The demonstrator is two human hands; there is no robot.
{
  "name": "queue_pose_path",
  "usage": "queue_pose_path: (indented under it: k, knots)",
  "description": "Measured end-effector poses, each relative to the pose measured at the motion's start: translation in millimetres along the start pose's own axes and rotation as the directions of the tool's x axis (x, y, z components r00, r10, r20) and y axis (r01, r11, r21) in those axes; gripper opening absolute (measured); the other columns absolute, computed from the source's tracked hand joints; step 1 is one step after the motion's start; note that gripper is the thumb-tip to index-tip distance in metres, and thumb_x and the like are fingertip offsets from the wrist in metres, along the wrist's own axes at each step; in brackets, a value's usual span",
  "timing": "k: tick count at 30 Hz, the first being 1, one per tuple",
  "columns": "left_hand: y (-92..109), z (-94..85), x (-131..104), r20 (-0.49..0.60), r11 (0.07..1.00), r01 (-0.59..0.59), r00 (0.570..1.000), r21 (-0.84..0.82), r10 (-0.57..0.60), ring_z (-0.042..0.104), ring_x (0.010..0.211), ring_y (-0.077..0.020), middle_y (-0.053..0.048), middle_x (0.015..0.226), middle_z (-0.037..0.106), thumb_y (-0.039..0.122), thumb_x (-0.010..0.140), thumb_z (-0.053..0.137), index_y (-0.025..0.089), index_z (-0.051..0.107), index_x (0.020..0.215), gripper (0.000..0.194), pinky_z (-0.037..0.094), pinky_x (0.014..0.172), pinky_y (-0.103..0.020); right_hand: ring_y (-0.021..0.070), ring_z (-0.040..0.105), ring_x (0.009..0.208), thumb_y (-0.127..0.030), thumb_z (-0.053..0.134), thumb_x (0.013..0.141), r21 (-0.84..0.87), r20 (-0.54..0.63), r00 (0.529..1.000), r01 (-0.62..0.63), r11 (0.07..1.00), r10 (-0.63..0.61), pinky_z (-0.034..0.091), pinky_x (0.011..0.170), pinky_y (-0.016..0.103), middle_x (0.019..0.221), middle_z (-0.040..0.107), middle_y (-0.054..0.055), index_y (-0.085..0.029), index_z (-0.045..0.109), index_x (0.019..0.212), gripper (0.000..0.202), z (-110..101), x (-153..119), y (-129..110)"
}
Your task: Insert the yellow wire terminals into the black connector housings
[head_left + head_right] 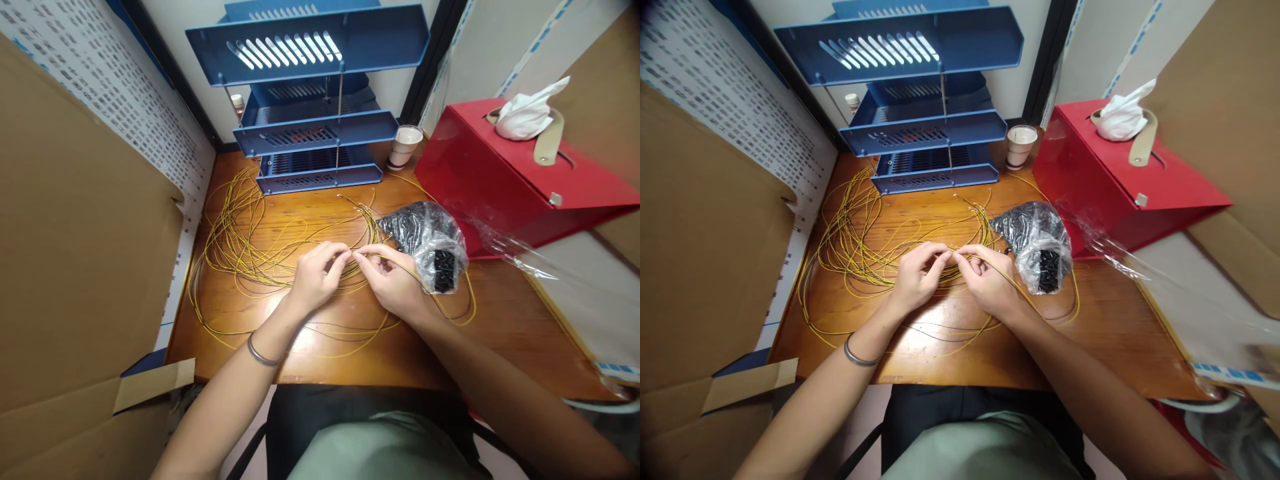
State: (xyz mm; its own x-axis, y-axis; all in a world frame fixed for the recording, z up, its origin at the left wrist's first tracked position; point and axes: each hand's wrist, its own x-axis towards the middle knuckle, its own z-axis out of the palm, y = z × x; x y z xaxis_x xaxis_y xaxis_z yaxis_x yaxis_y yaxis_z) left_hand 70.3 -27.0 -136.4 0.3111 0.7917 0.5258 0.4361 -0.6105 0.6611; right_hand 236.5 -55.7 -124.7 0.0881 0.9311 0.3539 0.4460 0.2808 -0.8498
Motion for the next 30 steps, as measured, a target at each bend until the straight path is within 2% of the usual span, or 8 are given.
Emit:
queue_pose_path:
  k: [7, 16, 20, 23, 27, 30]
  knots:
    - [-1.1, 0.6, -1.6, -0.005, 0.999, 0.018, 1.0, -0.034, -0.018, 0.065, 0.071, -0.0144, -0.005, 0.084, 0.075, 0.029, 0.1, 0.055, 0.017, 0.07, 0.092, 0.02, 0.049, 0.069, -0.025, 0.0085, 0.039, 0.044, -0.027, 0.065, 0.089, -0.095, 0.0, 0.997, 0.077, 0.992, -0.078, 0.034, 0.048, 0.024, 0.051, 0.045, -0.007, -0.018, 0.072, 0.085, 0.012, 0.0, -0.5, -1.6]
    - [3.3, -0.3, -1.2, -0.001, 1.0, 0.012, 1.0, -0.005, -0.012, 0.06, 0.059, -0.0115, -0.004, 0.073, 0.073, 0.031, 0.101, 0.055, 0.016, 0.072, 0.088, 0.026, 0.044, 0.059, -0.023, 0.0086, 0.039, 0.044, -0.028, 0.065, 0.09, -0.112, -0.027, 0.994, 0.098, 0.989, -0.101, 0.035, 0.048, 0.024, 0.052, 0.046, -0.007, -0.019, 0.072, 0.086, 0.012, 2.3, -1.5, 2.4]
    - [4.1, -1.0, -0.4, -0.049, 1.0, -0.007, 0.999, 0.006, 0.007, 0.059, 0.057, -0.0111, -0.002, 0.066, 0.069, 0.031, 0.1, 0.055, 0.016, 0.071, 0.083, 0.028, 0.044, 0.059, -0.023, 0.0084, 0.039, 0.044, -0.03, 0.065, 0.09, -0.102, -0.058, 0.994, 0.085, 0.991, -0.091, 0.035, 0.048, 0.024, 0.051, 0.044, -0.007, -0.019, 0.071, 0.085, 0.014, 1.5, 0.2, 5.7]
    - [3.1, -1.4, 0.2, -0.109, 0.998, 0.037, 0.993, -0.043, -0.041, 0.063, 0.062, -0.0119, -0.003, 0.07, 0.071, 0.034, 0.101, 0.053, 0.017, 0.07, 0.081, 0.032, 0.048, 0.064, -0.023, 0.0085, 0.039, 0.043, -0.032, 0.064, 0.09, -0.072, -0.092, 0.994, 0.051, 0.996, -0.058, 0.034, 0.048, 0.024, 0.05, 0.042, -0.008, -0.019, 0.071, 0.086, 0.015, 0.2, 1.4, 9.2]
    - [0.9, -1.7, 0.3, -0.121, 0.988, 0.125, 0.983, -0.095, -0.136, 0.064, 0.066, -0.0127, -0.004, 0.075, 0.072, 0.033, 0.103, 0.048, 0.016, 0.071, 0.09, 0.031, 0.051, 0.069, -0.025, 0.009, 0.04, 0.043, -0.034, 0.064, 0.091, -0.04, -0.086, 0.996, 0.017, 0.999, -0.02, 0.032, 0.046, 0.025, 0.051, 0.042, -0.007, -0.019, 0.072, 0.088, 0.017, -0.4, 0.8, 10.3]
    - [1.2, -1.6, 0.0, -0.074, 0.989, 0.109, 0.99, -0.097, -0.116, 0.062, 0.065, -0.0118, -0.004, 0.085, 0.073, 0.027, 0.097, 0.058, 0.017, 0.071, 0.103, 0.017, 0.051, 0.067, -0.024, 0.0088, 0.039, 0.043, -0.033, 0.064, 0.091, -0.043, -0.07, 0.997, 0.028, 0.999, -0.031, 0.032, 0.047, 0.025, 0.051, 0.042, -0.007, -0.019, 0.072, 0.086, 0.016, 0.0, -0.6, 7.7]
